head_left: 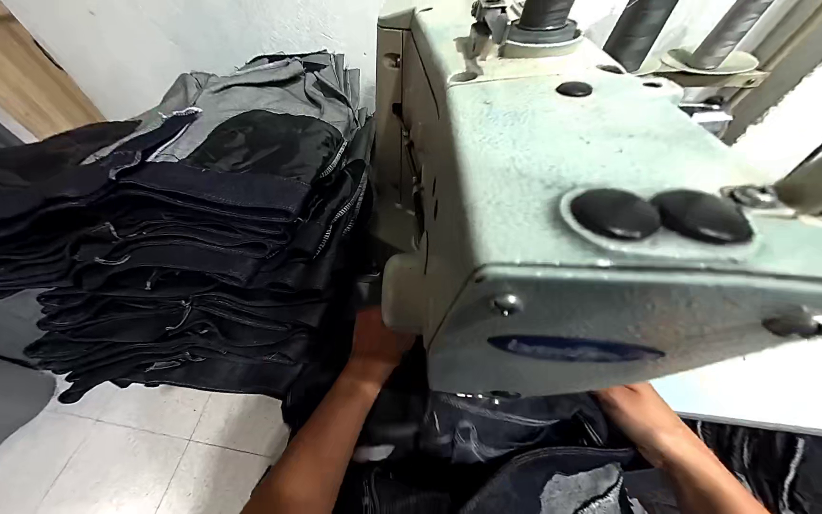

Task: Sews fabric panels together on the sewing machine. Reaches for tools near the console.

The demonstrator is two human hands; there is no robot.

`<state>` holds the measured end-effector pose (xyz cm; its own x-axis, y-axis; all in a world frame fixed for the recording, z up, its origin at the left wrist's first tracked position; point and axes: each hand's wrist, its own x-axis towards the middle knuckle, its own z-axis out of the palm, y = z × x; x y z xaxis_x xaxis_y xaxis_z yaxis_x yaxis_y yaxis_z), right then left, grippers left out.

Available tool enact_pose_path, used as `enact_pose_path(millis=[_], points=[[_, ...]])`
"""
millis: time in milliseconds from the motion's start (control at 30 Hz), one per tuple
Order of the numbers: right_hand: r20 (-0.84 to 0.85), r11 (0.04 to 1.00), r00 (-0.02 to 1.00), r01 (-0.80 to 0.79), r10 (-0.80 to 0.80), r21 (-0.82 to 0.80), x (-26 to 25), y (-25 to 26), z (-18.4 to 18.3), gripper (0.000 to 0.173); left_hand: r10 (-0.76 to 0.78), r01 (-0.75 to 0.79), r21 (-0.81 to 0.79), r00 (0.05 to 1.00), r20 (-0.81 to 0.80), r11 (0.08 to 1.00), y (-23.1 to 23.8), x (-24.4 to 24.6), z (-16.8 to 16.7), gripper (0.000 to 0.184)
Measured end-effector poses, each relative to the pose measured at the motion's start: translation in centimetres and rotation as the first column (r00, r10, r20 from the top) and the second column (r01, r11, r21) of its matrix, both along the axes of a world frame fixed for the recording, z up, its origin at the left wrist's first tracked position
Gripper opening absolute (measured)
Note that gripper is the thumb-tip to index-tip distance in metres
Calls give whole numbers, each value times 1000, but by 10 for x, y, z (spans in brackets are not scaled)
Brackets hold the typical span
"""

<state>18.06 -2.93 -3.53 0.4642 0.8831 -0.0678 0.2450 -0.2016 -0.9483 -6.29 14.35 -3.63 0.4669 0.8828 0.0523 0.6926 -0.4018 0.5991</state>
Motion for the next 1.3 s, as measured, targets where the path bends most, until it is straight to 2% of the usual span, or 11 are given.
enact_pose_path(millis=[167, 333, 433, 567, 667, 767, 833, 867, 967, 1100, 1300], points=[[96, 980, 976, -196, 194, 17, 1, -3, -20, 21, -107, 169, -86, 867, 487, 982, 13, -10, -55, 37], [101, 931, 935, -350, 341, 101, -10, -31, -40, 35, -328, 301, 135, 807, 491, 944, -28, -56, -15, 34], [371, 969, 914, -220, 164, 113, -3, -25, -34, 45, -243, 228, 84, 890, 385, 970, -23, -52, 8, 27], [730, 980, 676, -55, -105, 193, 8, 16, -12, 42, -168, 105, 212, 938, 304, 972, 27, -15, -14, 30], [710, 993, 702, -49, -44, 110, 18, 29, 7, 38, -126, 70, 190, 945, 301, 979, 51, 9, -6, 36], [646, 992, 760, -122, 65, 44, 29, 7, -8, 45, -221, 65, 530, 946, 236, 845, 27, -4, 3, 46], [576, 995, 813, -93, 88, -21, 28, -9, -17, 46, -110, 1, 626, 985, 135, 779, -23, -30, 14, 32], [551, 997, 830, -76, 81, -32, 25, -14, -19, 45, -23, -41, 601, 995, 98, 798, -52, -44, 17, 36], [538, 998, 841, -56, 53, -11, 18, -13, -17, 42, -5, 7, 169, 1000, -12, 986, -119, -66, 22, 62], [548, 998, 834, -67, 59, -6, 15, -6, -10, 40, 56, -39, -138, 991, 123, 990, -127, -40, 18, 71], [578, 997, 815, -19, -26, 71, 28, 0, -12, 39, 157, -27, -242, 828, 538, 970, -101, -24, 8, 23]])
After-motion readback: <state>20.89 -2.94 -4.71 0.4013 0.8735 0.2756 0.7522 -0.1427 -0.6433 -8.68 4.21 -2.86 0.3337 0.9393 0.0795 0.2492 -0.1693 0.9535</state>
